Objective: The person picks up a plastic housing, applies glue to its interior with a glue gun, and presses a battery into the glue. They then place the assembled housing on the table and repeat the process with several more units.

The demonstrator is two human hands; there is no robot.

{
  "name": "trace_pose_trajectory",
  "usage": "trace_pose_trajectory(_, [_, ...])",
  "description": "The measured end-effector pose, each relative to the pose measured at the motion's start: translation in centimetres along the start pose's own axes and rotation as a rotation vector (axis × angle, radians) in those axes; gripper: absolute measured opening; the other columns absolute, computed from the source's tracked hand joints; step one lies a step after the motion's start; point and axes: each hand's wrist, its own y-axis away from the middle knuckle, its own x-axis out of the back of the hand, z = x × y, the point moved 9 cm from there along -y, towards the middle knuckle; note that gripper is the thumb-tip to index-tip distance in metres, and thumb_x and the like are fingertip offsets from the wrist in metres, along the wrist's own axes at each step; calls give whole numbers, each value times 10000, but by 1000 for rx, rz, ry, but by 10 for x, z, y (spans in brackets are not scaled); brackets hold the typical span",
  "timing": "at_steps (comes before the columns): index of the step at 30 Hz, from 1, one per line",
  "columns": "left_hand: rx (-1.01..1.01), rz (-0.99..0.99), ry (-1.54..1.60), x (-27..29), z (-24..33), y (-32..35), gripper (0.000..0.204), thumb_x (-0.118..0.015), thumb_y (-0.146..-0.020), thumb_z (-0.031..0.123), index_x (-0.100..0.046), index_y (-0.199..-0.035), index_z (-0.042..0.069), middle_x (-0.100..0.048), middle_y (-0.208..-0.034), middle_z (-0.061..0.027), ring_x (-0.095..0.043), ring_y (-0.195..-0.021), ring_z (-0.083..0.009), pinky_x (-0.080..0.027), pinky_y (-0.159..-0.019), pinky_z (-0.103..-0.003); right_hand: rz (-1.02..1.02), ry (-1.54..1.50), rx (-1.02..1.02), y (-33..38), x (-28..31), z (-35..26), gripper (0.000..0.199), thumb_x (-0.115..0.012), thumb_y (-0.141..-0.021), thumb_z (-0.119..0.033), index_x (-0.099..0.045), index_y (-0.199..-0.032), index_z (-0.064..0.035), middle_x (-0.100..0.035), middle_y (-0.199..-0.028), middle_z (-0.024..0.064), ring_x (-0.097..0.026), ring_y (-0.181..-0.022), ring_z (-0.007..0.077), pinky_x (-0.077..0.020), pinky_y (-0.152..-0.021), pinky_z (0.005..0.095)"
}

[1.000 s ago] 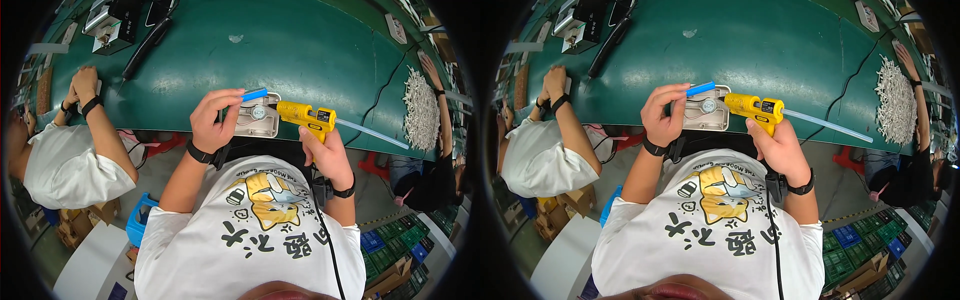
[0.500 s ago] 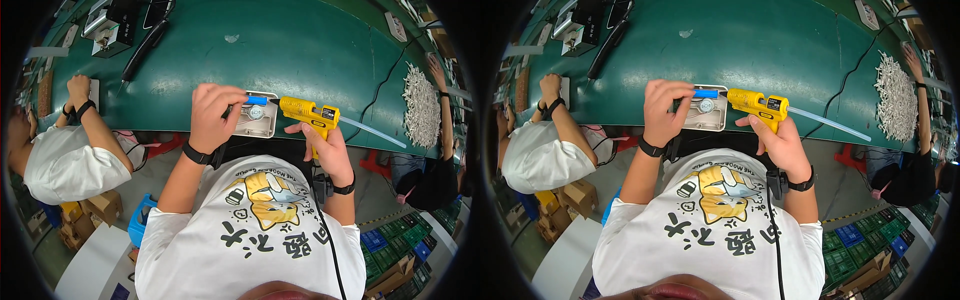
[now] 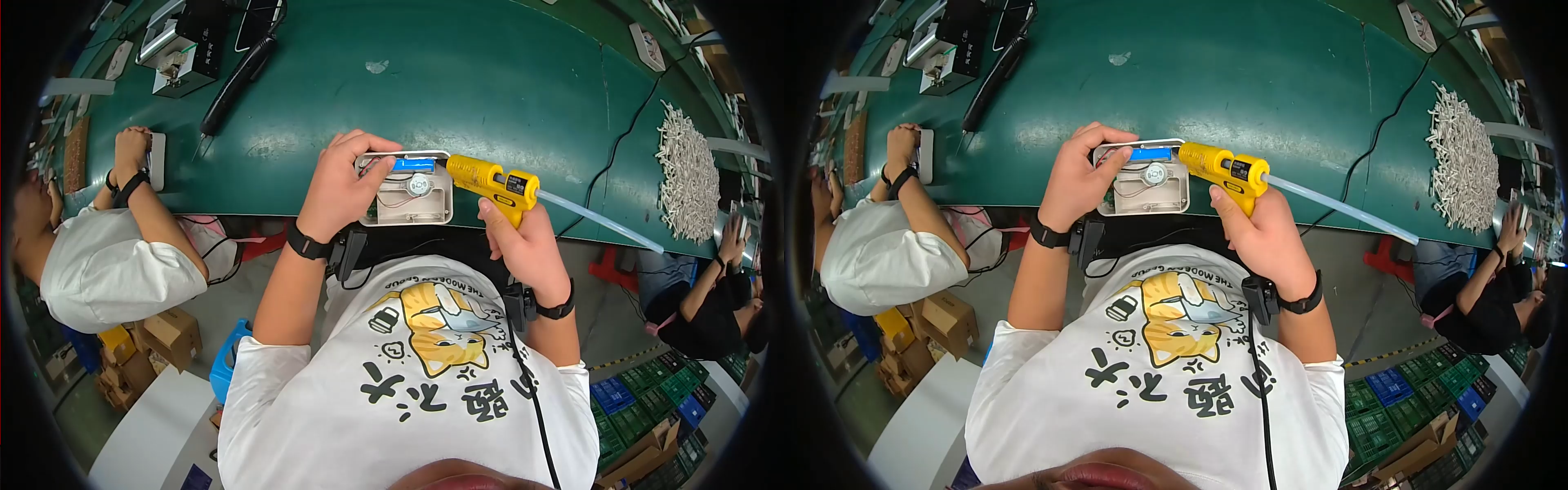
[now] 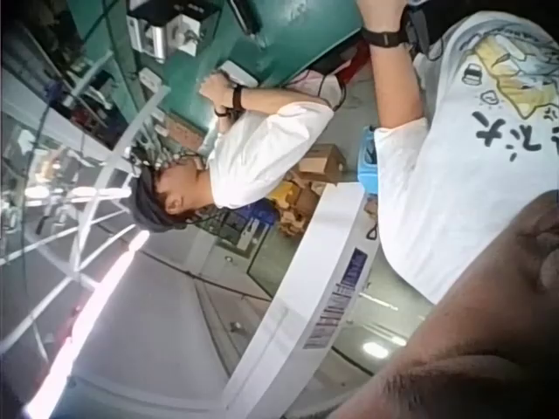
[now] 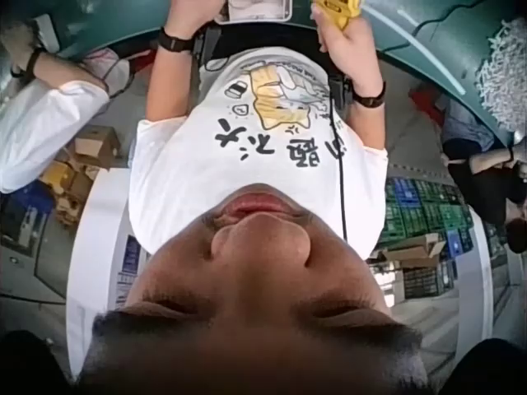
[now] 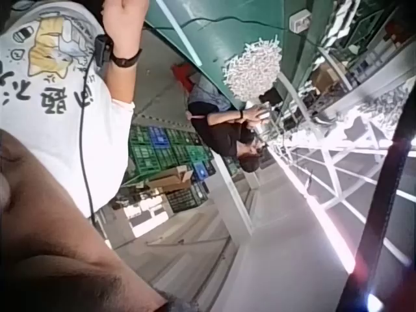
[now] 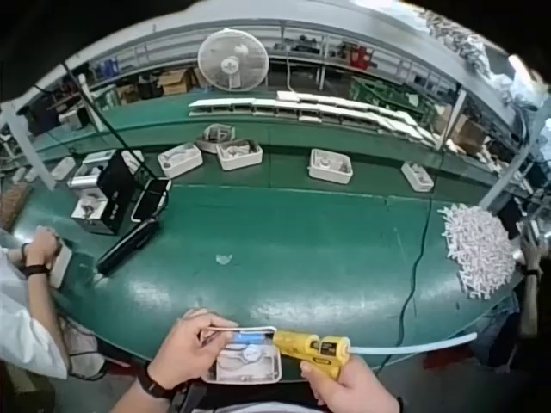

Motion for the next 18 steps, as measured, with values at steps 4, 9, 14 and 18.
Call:
trace_pose_trajectory(4, [-27,62,-41,-1,2,10,163,-749,-957,53,-786,-1114,75,-720,-992,-57,-626,-988,-237,-476,-938,-358,31,-69,39,7,3,-4,272,-647,-1098,-256,-680,-1031,6,-698,-776,46,-557,-531,69,-468,-482,234])
trace_pose_trajectory(9, [-61,89,-82,1,5,10,149,-742,-960,64,-779,-1102,83,-738,-1013,-58,-634,-1003,-259,-470,-957,-386,-21,-141,20,4,3,5,273,-654,-1094,-256,-676,-1030,8,-689,-765,38,-558,-534,64,-461,-477,237])
trace_pose_trajectory(14, [-63,92,-61,0,1,10,145,-728,-969,75,-776,-1106,87,-741,-1026,-57,-636,-1018,-265,-465,-966,-392,-50,-20,-64,4,1,8,261,-639,-1100,-244,-675,-1063,12,-699,-790,39,-559,-536,62,-462,-474,236])
trace_pose_trajectory(18, [-58,88,-90,1,2,10,139,-711,-994,119,-774,-1116,93,-741,-1052,-53,-638,-1029,-265,-452,-973,-391,-7,68,-4,10,3,-8,251,-635,-1100,-238,-667,-1090,10,-701,-815,31,-565,-544,63,-466,-480,231])
